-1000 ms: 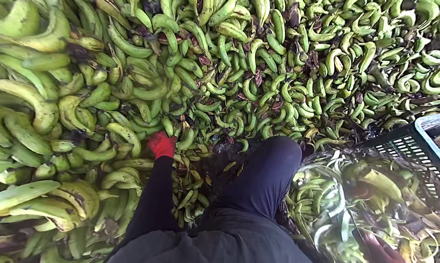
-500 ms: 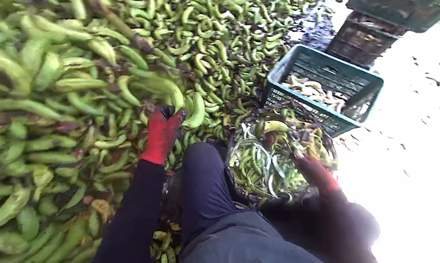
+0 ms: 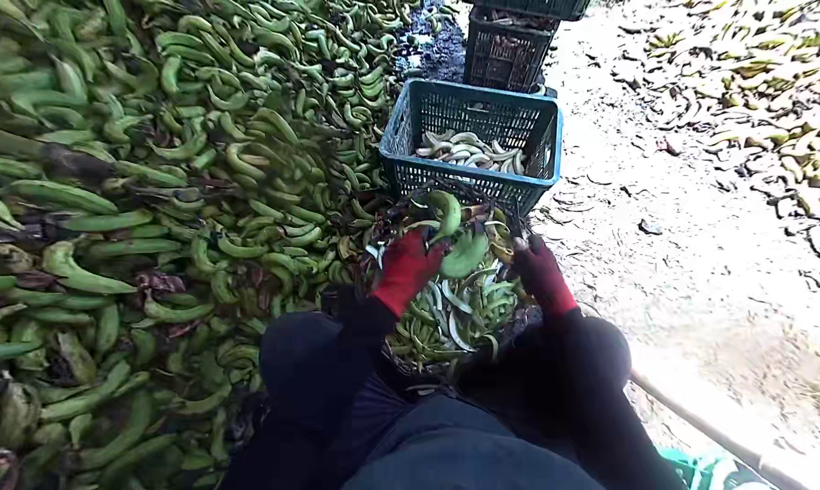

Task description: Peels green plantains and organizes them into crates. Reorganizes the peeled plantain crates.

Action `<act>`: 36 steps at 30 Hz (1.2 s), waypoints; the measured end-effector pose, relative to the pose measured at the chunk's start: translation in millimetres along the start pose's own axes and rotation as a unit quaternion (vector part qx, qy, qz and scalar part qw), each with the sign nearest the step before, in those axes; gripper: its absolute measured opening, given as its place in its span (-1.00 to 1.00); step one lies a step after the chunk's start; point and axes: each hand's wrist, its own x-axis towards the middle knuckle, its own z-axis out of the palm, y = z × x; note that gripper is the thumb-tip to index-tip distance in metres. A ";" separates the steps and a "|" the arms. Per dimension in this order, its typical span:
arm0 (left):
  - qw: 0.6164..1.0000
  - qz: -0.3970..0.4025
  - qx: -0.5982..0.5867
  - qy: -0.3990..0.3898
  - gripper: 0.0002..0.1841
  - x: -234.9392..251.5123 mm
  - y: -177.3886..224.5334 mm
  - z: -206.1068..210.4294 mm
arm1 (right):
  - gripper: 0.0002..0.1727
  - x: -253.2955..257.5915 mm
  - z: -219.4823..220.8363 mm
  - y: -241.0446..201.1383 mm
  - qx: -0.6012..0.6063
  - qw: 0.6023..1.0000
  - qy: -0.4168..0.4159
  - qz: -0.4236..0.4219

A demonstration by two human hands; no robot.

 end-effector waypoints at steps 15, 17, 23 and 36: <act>0.976 -0.073 -0.015 -0.205 -0.58 -14.6 -66.1 84.1 | -0.39 -74.8 81.7 17.7 -0.069 0.974 -0.202 0.073; 0.975 -0.082 -0.005 -0.207 -0.55 -13.7 -63.4 83.8 | -0.36 -70.8 83.5 11.9 -0.105 0.970 -0.208 0.072; 0.973 -0.088 -0.063 -0.202 -0.56 -13.3 -57.0 85.4 | -0.38 -77.2 84.0 -8.4 -0.214 0.956 -0.183 0.080; 0.953 -0.162 -0.071 -0.246 -0.49 -18.3 -78.6 102.7 | -0.38 -84.0 82.1 -0.4 -0.140 0.963 -0.201 0.116</act>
